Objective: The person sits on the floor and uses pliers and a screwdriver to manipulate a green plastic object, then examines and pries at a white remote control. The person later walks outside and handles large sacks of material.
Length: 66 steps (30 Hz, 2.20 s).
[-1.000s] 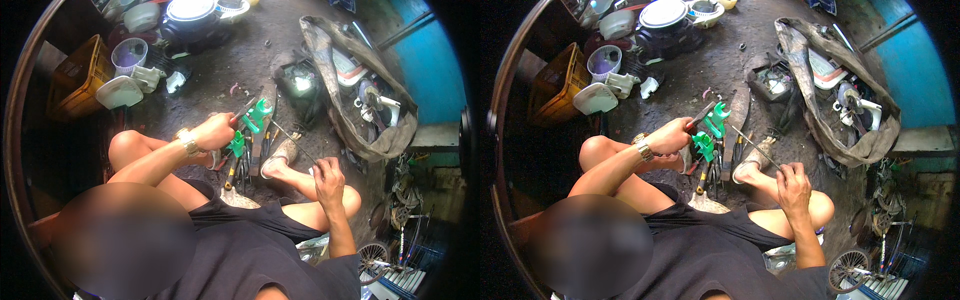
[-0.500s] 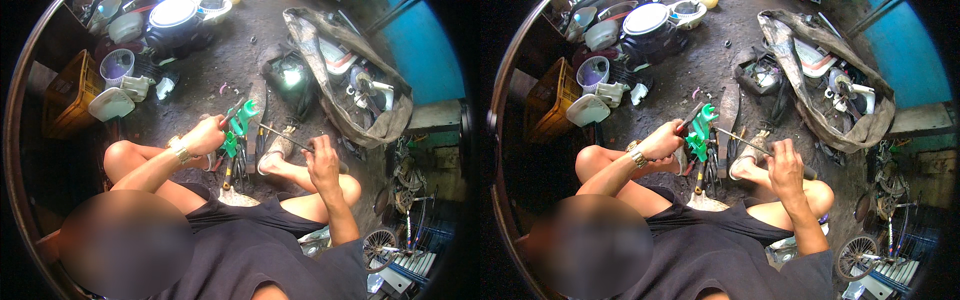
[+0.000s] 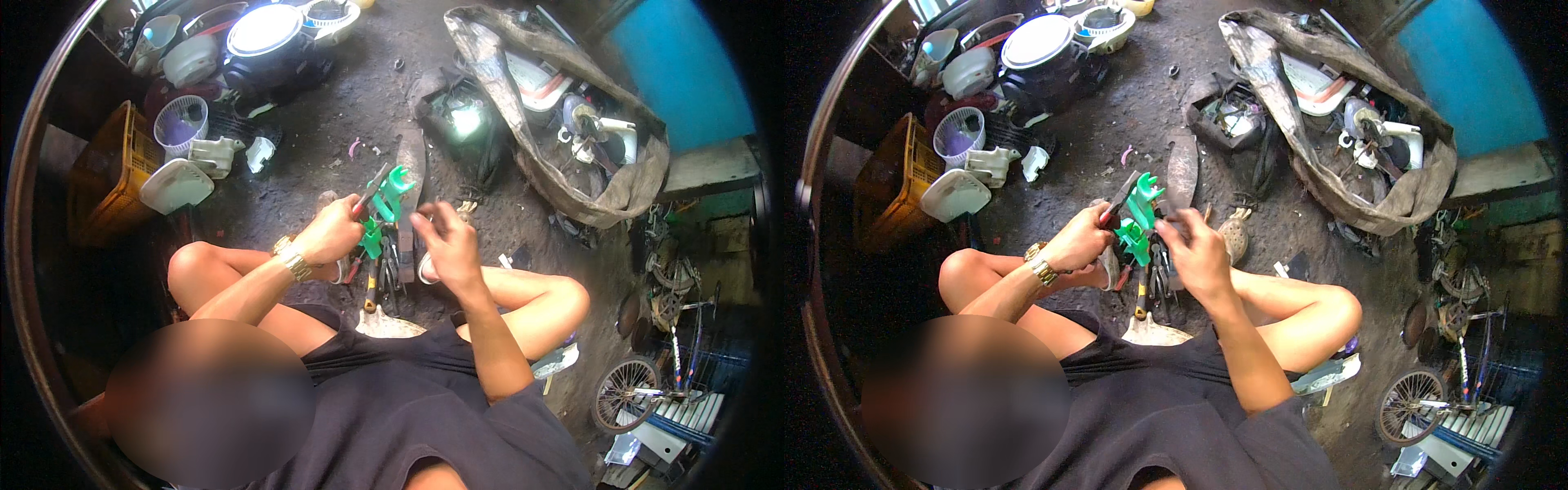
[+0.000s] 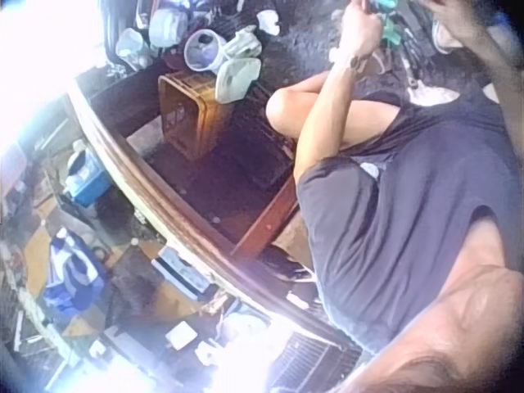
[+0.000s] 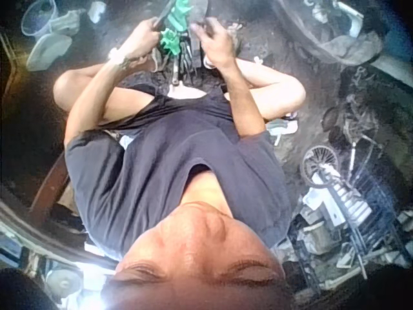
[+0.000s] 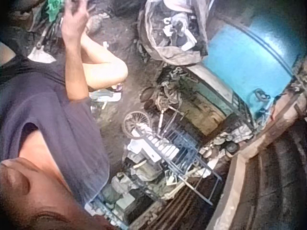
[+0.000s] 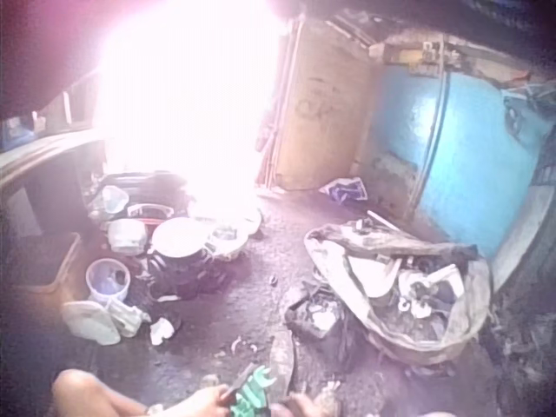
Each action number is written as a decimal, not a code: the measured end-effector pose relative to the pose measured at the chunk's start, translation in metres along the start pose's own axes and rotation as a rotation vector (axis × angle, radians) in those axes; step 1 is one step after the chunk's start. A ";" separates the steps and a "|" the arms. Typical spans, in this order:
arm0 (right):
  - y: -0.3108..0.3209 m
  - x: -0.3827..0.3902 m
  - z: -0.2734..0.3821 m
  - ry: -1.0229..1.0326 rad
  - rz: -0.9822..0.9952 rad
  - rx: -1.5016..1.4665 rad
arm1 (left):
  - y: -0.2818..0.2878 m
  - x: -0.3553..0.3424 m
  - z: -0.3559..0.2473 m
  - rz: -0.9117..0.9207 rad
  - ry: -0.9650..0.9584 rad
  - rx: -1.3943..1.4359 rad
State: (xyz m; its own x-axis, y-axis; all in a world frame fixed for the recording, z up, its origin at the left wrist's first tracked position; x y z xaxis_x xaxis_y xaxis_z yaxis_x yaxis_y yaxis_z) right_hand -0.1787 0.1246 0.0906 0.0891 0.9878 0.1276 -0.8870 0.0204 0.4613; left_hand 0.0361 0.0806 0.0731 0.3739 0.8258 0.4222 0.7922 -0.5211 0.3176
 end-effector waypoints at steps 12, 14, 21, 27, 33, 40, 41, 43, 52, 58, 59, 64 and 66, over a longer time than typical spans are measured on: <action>0.000 -0.030 0.007 -0.019 0.209 -0.051 | -0.014 0.006 -0.003 -0.038 0.034 -0.081; 0.001 -0.029 0.012 -0.181 0.274 -0.131 | -0.015 0.009 -0.007 -0.049 0.051 -0.050; -0.002 -0.028 -0.008 -0.139 0.124 -0.412 | -0.018 0.008 -0.008 -0.026 0.019 -0.056; -0.007 -0.022 -0.005 -0.217 0.191 -0.391 | -0.022 0.006 0.005 -0.033 0.008 -0.077; -0.002 -0.039 -0.019 -0.249 0.156 -0.424 | -0.023 0.005 0.010 0.087 0.002 0.019; -0.010 -0.031 0.002 0.035 0.200 -0.555 | -0.025 0.013 -0.002 0.444 0.083 0.450; -0.003 -0.030 0.002 -0.131 0.256 -0.606 | -0.019 0.007 0.003 0.593 0.042 0.484; 0.005 -0.031 -0.017 -0.152 0.367 -0.684 | -0.008 0.006 0.001 0.701 0.154 0.545; -0.017 -0.044 -0.064 -0.195 0.446 -0.889 | 0.017 0.005 -0.041 0.556 0.490 0.684; -0.007 -0.165 -0.079 -0.113 0.152 -0.907 | 0.077 -0.047 -0.033 0.513 0.321 0.007; 0.009 -0.194 -0.080 -0.137 -0.065 -0.898 | 0.080 -0.068 -0.044 0.421 0.374 -0.103; 0.060 -0.279 -0.177 -0.346 -0.244 -0.728 | 0.105 -0.150 0.095 0.030 -0.027 -1.035; 0.064 -0.266 -0.219 -0.437 -0.221 -0.771 | 0.108 -0.183 0.135 -0.033 0.178 -1.039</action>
State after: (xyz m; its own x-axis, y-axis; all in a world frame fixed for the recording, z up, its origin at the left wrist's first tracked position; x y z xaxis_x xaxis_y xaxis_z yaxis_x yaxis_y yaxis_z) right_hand -0.3585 -0.1027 -0.1063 0.3173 0.8062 0.4994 -0.8722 0.4548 -0.1800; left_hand 0.1187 -0.0976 -0.0844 0.2166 0.8434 0.4917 -0.0335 -0.4969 0.8672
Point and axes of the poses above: each hand's wrist, its own x-axis away from the middle knuckle, its own y-axis out of the back of the hand, z = x × y, the point moved 1 cm from there along -x, towards the middle knuckle, and after that the axes turned 3 degrees about -x, right-handed, at the moved point
